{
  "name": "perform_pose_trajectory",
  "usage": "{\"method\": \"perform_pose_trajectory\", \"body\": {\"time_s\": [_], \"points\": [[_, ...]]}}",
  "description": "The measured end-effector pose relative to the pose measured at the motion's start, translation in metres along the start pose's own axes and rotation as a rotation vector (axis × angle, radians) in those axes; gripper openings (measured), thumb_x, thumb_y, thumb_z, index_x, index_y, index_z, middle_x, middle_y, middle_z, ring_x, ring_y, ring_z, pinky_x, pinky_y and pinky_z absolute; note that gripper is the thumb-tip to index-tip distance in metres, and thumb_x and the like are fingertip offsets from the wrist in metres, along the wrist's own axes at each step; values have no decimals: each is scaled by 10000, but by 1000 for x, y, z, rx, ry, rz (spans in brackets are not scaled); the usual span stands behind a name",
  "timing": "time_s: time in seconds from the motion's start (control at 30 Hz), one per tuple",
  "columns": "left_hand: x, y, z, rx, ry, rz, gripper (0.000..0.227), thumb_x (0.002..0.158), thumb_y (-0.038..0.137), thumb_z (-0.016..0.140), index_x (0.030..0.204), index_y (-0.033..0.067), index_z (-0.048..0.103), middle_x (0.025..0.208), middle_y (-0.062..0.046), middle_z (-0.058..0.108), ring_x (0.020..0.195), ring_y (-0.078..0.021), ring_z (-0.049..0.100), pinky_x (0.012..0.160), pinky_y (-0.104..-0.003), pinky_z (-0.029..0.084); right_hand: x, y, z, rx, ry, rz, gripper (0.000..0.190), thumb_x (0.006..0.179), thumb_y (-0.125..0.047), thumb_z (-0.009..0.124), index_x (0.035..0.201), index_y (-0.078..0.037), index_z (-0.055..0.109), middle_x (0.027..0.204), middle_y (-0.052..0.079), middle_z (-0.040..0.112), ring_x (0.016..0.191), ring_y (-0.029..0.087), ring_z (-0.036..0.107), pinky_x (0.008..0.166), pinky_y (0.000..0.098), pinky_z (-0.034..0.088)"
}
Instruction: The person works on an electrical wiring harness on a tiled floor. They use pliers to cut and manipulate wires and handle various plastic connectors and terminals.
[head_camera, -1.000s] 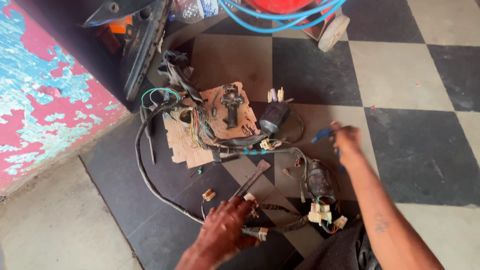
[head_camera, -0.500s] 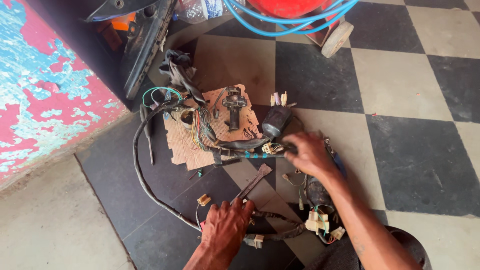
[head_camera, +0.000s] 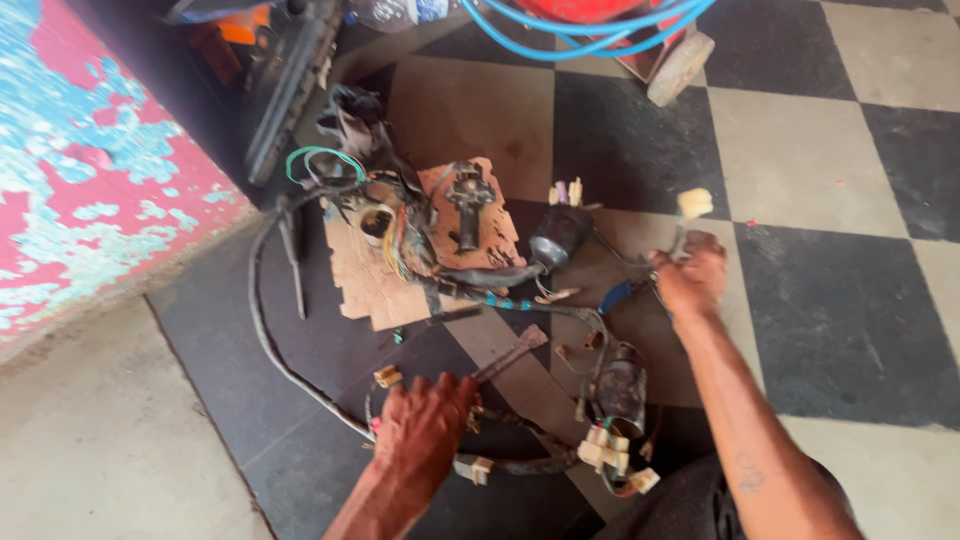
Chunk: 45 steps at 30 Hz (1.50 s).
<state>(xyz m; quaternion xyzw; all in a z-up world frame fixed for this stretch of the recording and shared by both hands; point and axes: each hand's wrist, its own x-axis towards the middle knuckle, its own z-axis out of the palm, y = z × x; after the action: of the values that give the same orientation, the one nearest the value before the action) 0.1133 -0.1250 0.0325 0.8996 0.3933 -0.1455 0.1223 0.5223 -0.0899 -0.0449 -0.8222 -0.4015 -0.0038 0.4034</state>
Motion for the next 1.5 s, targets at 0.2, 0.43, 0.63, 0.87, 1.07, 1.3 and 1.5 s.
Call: {"method": "perform_pose_trajectory", "body": {"time_s": [0.2, 0.43, 0.63, 0.87, 1.07, 1.3, 1.5], "points": [[-5, 0, -6, -13, -1, 1, 280, 964, 107, 601, 1237, 118, 541, 1053, -74, 611, 974, -254, 617, 774, -429, 498, -50, -67, -22, 51, -753, -168, 200, 859, -160, 788, 1055, -121, 781, 990, 88, 736, 869, 200, 696, 772, 372, 592], [-6, -3, -6, -39, 93, 5, 185, 995, 179, 575, 1172, 127, 570, 1011, -71, 625, 953, -262, 626, 782, -456, 492, -82, -52, -10, -490, -841, -559, 444, 726, -132, 815, 1160, -206, 757, 1253, 126, 669, 1068, 296, 651, 917, 464, 525], [-8, -12, -9, -12, 106, -16, 145, 1012, 200, 553, 1135, 129, 585, 1021, -73, 634, 984, -270, 626, 815, -462, 491, -86, -69, -15, -475, -838, -456, 290, 796, -195, 799, 1084, -167, 773, 1130, 23, 730, 1050, 229, 654, 912, 404, 506], [-7, -44, -8, 7, 146, -118, 197, 945, 109, 592, 1138, 147, 599, 1137, -80, 643, 1107, -284, 601, 908, -497, 460, -83, -118, -31, 12, -793, -153, 206, 890, -201, 754, 1059, -82, 758, 951, -10, 680, 697, 200, 596, 614, 345, 452], [-12, -61, -36, 116, -17, -237, 452, 867, 88, 628, 1310, 130, 552, 1269, -94, 592, 1175, -284, 543, 931, -493, 442, -95, -110, 8, 655, -675, 49, 222, 890, -127, 767, 1102, -61, 771, 902, -6, 722, 774, 66, 611, 661, 245, 497], [-2, -3, -49, -652, 196, -112, 406, 1013, 363, 576, 1253, 37, 557, 1035, -177, 719, 943, -388, 706, 833, -520, 554, -113, -102, 33, 753, -538, -77, 180, 915, -92, 755, 1090, -52, 743, 970, -30, 699, 862, 45, 599, 753, 211, 490], [-3, 15, -16, -856, -77, -87, 631, 797, 464, 829, 1162, 18, 572, 988, -194, 726, 992, -362, 710, 877, -474, 558, -123, -95, 48, 641, -606, -14, 193, 896, -85, 774, 1088, -69, 774, 971, 3, 740, 838, 106, 606, 745, 274, 483]]}}
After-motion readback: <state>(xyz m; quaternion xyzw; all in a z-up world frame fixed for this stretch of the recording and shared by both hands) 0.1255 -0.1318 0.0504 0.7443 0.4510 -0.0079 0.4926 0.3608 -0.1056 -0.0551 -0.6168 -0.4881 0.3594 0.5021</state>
